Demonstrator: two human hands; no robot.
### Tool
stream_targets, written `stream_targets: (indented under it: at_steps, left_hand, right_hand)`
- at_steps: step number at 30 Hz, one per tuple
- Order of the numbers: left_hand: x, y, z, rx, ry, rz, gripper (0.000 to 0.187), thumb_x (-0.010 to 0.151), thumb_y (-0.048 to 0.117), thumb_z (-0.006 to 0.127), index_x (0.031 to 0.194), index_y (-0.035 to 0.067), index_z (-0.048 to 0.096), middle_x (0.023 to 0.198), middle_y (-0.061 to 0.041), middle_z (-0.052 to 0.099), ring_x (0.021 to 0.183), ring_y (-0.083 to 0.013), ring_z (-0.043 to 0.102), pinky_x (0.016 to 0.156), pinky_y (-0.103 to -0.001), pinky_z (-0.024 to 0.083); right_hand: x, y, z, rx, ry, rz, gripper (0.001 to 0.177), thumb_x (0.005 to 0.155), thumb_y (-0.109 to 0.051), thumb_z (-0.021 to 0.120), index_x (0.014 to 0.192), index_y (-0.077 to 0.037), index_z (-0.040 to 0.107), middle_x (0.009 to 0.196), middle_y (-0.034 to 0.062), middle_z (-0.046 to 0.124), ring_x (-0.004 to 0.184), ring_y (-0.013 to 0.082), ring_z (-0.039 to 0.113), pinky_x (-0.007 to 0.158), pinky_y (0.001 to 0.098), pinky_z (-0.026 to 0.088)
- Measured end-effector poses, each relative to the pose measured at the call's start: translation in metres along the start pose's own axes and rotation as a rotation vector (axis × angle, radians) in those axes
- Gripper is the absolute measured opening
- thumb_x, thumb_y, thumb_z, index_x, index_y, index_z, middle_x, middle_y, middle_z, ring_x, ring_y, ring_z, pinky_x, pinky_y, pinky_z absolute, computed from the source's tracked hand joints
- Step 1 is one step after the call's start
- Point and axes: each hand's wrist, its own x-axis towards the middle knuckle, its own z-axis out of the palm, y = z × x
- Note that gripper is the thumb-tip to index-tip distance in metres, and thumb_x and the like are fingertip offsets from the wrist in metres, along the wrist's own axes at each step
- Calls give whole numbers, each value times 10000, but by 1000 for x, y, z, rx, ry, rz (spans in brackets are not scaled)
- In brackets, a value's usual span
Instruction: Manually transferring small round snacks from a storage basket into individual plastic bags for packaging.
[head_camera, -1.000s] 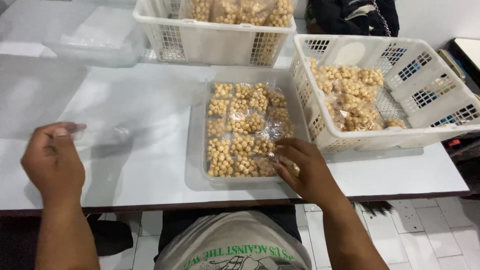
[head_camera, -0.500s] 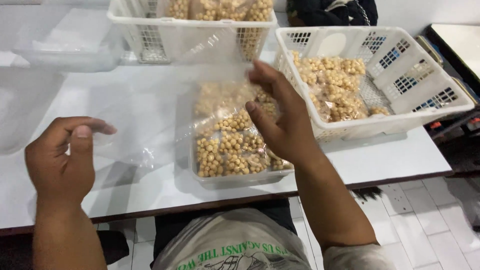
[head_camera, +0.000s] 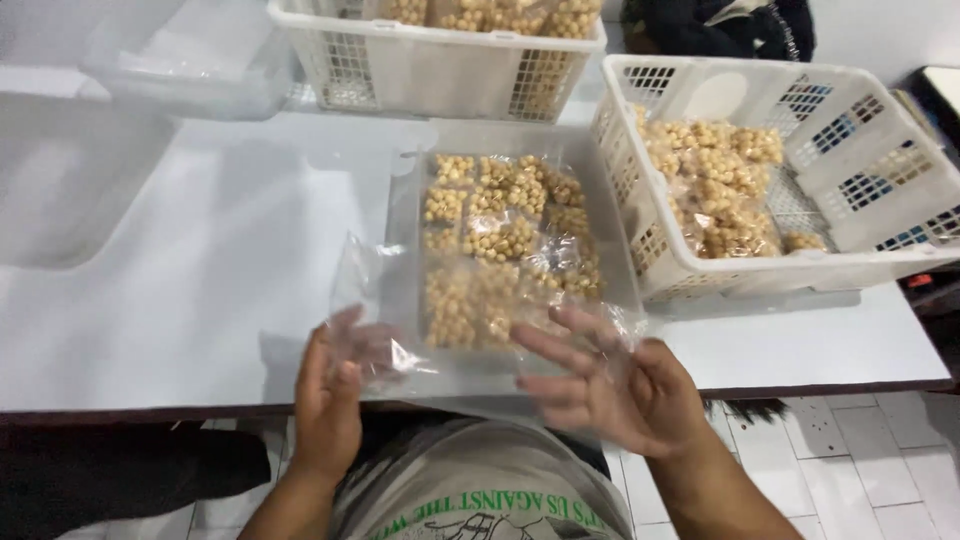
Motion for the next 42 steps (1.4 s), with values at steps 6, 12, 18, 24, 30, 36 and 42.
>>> stream_targets:
  at_steps: [6, 12, 18, 24, 30, 36, 42]
  left_hand:
    - [-9, 2, 2, -7, -357, -8, 586, 1114, 564, 735, 1439, 78, 701, 1354, -132, 884, 1111, -296, 949, 1021, -460, 748]
    - [-3, 6, -7, 107, -554, -48, 600, 1115, 584, 702, 1466, 96, 699, 1374, -109, 878, 1004, -265, 970, 936, -443, 782]
    - [-6, 6, -24, -51, -651, -195, 707, 1115, 512, 726, 1611, 25, 602, 1425, -169, 867, 1077, -292, 954, 985, -490, 804]
    - [-22, 5, -6, 178, -770, -205, 624, 1155, 599, 557, 1584, 163, 682, 1356, -98, 902, 1180, -281, 924, 959, -456, 828]
    - [-32, -10, 11, 172, -634, 36, 876, 1169, 794, 458, 1600, 64, 678, 1529, -120, 820, 1400, -281, 815, 1157, -431, 650]
    - [-43, -12, 21, -7, -448, -91, 537, 1232, 381, 476, 1580, 24, 677, 1436, -190, 891, 1348, -332, 877, 1186, -463, 694]
    - [-46, 7, 27, -165, -366, -99, 790, 1153, 689, 558, 1570, 23, 639, 1341, -203, 899, 978, -367, 968, 860, -467, 825]
  right_hand:
    - [19, 7, 48, -678, -108, 121, 852, 1277, -330, 769, 1880, -60, 232, 2026, 141, 31, 1861, 429, 210, 1504, 719, 194]
    - [44, 18, 91, -779, -252, 117, 1076, 1315, -647, 758, 1900, -193, -22, 2001, 344, 63, 1831, 589, 276, 1401, 917, 339]
    - [9, 9, 59, -489, -129, 216, 954, 1345, -472, 737, 1915, -287, -4, 2039, 178, -31, 1866, 521, 155, 1405, 819, 235]
    - [13, 44, 70, -1332, -90, 73, 1208, 1031, 115, 846, 1879, -184, 39, 1778, 348, 591, 973, 251, 938, 785, 402, 868]
    - [1, 117, 13, -338, 197, 301, 638, 1221, -108, 574, 1813, 30, 382, 1779, 239, 592, 1596, 350, 649, 1363, 415, 542]
    - [21, 80, 53, -1687, -228, 184, 647, 1186, -437, 509, 1724, -86, 584, 1687, 161, 730, 1419, 454, 780, 1054, 590, 630]
    - [49, 72, 46, -1960, -559, 94, 1019, 1090, -243, 873, 1898, -98, 268, 2013, 121, 167, 1875, 375, 185, 1500, 594, 277]
